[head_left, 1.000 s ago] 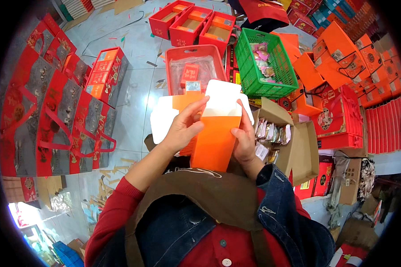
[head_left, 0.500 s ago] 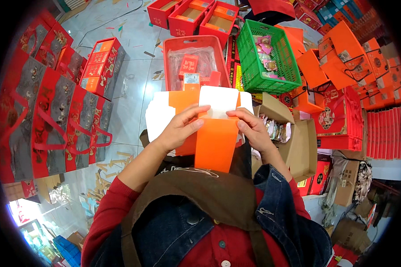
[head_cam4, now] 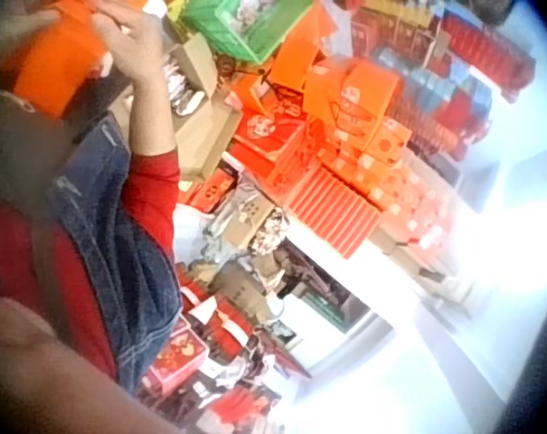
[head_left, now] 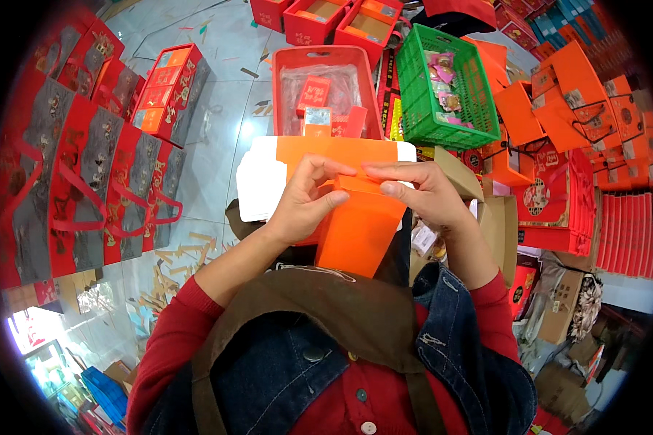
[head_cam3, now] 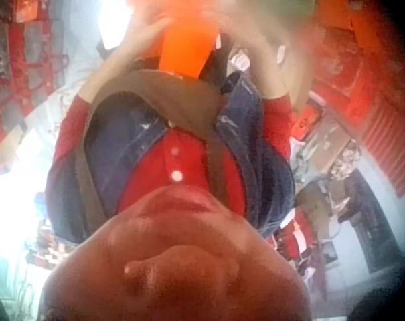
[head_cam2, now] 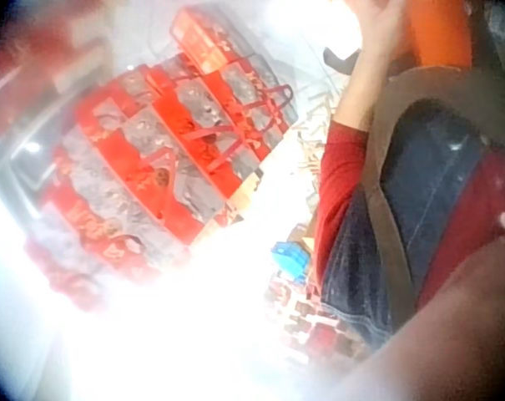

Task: The person assembles orange and red cardboard boxes by folding flaps and inserting small white packets into them. They repeatedly pick up flat box pieces, fold them into shape, and place them into a red plastic bin.

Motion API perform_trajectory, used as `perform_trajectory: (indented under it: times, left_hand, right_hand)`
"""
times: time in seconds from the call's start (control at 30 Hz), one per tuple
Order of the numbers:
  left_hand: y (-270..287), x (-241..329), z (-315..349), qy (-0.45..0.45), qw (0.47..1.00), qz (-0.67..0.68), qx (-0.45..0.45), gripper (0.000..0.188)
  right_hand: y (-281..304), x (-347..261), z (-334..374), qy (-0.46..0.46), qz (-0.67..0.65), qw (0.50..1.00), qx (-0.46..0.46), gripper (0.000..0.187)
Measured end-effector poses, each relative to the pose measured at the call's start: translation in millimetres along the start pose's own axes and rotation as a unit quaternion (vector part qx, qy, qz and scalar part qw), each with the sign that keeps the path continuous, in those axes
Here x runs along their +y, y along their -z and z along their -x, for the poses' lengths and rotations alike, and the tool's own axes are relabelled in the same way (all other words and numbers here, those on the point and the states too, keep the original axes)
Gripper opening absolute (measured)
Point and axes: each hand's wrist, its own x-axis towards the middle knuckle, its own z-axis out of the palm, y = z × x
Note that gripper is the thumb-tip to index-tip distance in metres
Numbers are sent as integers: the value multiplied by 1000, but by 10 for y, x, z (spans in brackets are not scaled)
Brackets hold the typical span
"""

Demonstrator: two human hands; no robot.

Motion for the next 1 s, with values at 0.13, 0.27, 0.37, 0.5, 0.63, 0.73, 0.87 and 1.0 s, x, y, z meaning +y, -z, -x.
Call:
perform_trajectory:
  times: [0.13,0.27,0.37,0.5,0.63,0.73,0.87,1.0]
  left_hand:
    - [-16,9,-4,13,1000,-3,-14,37]
    - [-53,88,21,21,1000,13,-8,41]
    - [-40,114,44,42,999,1,-9,46]
    - [-17,101,43,58,998,-11,-10,52]
    - [-9,66,30,40,999,25,-24,54]
    - [-41,52,22,46,997,50,-42,56]
    - [-77,97,18,37,999,21,-31,57]
    - [-65,100,8,32,999,-11,-30,54]
  right_hand:
    - [16,-144,-52,-9,82,995,-52,30]
    - [-14,-153,-83,-39,-17,998,-50,33]
    - [-98,-175,-75,-60,-77,995,-11,35]
    - [-195,-208,-64,-94,-98,990,41,36]
    - [-215,-210,-57,-112,-115,985,57,38]
    - [-186,-254,-88,-164,-138,973,82,38]
    - [-169,-262,-104,-150,-71,983,77,38]
    - [-200,-197,-62,-118,-62,986,100,39]
